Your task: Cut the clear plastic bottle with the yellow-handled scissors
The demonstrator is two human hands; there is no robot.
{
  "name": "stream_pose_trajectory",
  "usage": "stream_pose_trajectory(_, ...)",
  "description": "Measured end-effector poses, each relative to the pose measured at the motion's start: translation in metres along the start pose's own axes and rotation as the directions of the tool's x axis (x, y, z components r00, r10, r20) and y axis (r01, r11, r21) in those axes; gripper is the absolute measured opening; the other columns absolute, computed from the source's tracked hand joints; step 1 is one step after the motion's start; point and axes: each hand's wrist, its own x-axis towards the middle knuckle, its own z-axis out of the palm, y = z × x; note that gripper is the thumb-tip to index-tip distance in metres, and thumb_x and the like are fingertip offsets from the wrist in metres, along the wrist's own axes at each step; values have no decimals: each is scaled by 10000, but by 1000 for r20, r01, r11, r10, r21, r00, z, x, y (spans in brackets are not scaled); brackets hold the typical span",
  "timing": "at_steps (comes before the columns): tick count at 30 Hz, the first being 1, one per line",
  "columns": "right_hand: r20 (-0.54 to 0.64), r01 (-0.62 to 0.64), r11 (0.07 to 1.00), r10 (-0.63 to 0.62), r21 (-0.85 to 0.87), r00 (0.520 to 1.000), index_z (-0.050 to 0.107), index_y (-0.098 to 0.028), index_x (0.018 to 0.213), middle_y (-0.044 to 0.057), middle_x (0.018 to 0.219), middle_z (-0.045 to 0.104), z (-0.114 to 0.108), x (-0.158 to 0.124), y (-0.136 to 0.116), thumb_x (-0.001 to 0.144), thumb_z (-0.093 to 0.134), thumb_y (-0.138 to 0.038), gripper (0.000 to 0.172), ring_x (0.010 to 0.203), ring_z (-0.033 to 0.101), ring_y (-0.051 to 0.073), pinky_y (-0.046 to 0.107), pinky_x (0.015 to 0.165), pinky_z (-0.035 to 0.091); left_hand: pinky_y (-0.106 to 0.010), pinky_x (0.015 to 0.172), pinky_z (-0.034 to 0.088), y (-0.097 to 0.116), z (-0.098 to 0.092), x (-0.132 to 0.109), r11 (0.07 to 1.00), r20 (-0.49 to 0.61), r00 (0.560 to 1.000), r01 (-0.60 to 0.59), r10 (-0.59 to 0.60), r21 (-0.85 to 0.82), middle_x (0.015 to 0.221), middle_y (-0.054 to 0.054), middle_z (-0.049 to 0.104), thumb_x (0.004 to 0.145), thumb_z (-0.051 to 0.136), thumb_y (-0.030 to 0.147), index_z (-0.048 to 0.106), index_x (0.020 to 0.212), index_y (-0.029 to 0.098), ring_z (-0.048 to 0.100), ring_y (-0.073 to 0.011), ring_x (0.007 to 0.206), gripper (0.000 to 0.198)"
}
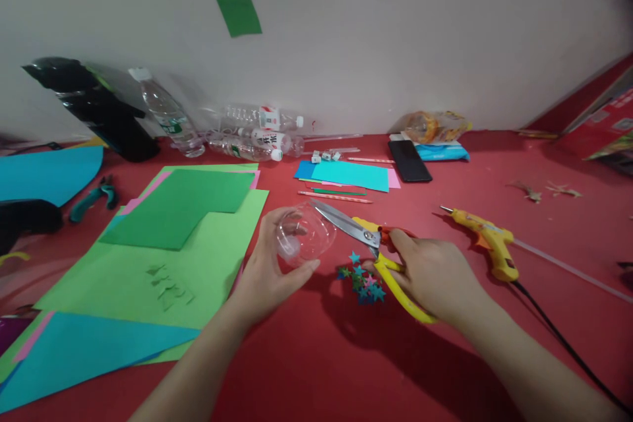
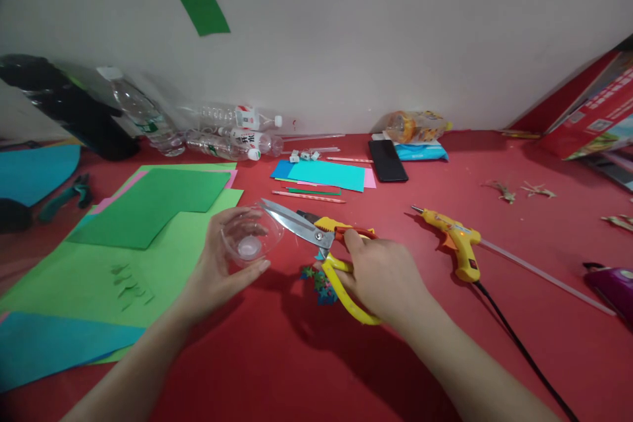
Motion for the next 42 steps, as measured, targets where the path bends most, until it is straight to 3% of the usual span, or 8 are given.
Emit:
stream_pose_trajectory(7, 23, 7, 1000, -7, 3, 1000, 586, -178, 858, 51, 524, 627, -2, 0, 4, 981, 350, -505, 422, 446, 572, 202, 286, 485, 173, -457, 973, 483, 0, -4, 1, 1000, 16, 1000, -6, 7, -20, 1319, -90, 474, 755, 721, 181, 376, 1291, 334, 582, -231, 1099, 656)
stream_pose_trajectory(15, -39, 24, 1000, -24, -4, 999, 598, -175, 820, 57, 511, 616, -2, -1, 7, 987, 316, -524, 479, 440, 551, 195, 293, 484, 152, -415, 930, 478, 6, -12, 4, 984, 75, 996, 58, -46, -167, 1313, -91, 488, 752, 735, 212, 421, 1276, 316, 579, -233, 1069, 620)
stream_pose_trajectory(21, -81, 37, 999, -35, 27, 996, 591, -171, 803, 78, 534, 659, -5, 1, 3, 961, 304, -636, 569, 441, 593, 227, 296, 483, 159, -395, 952, 426, 7, -19, 4, 950, 186, 978, 142, -92, -278, 1307, -70, 487, 740, 765, 264, 444, 1267, 312, 562, -229, 1065, 619)
stream_pose_trajectory(26, -95, 57, 997, -52, 55, 994, 603, -158, 816, 84, 548, 678, -5, 2, 3, 986, 243, -617, 607, 450, 632, 253, 299, 474, 182, -388, 928, 416, 8, -18, 3, 925, 274, 956, 195, -105, -326, 1289, -68, 491, 753, 751, 272, 431, 1276, 323, 553, -231, 1070, 615)
stream_pose_trajectory(35, -65, 72, 994, -67, 84, 996, 608, -155, 850, 85, 590, 692, -6, 1, 5, 969, 271, -627, 593, 492, 652, 257, 314, 479, 209, -346, 843, 428, 4, -25, 6, 910, 314, 946, 201, -84, -362, 1258, -60, 517, 699, 762, 265, 449, 1259, 311, 559, -219, 1006, 643)
stream_pose_trajectory(42, -85, 67, 996, -62, 57, 994, 614, -159, 836, 88, 582, 693, -5, 2, 5, 959, 327, -604, 544, 474, 641, 256, 308, 472, 199, -328, 801, 437, 7, -25, 6, 916, 316, 940, 237, -132, -323, 1275, -67, 502, 697, 723, 207, 430, 1258, 304, 543, -212, 1007, 640)
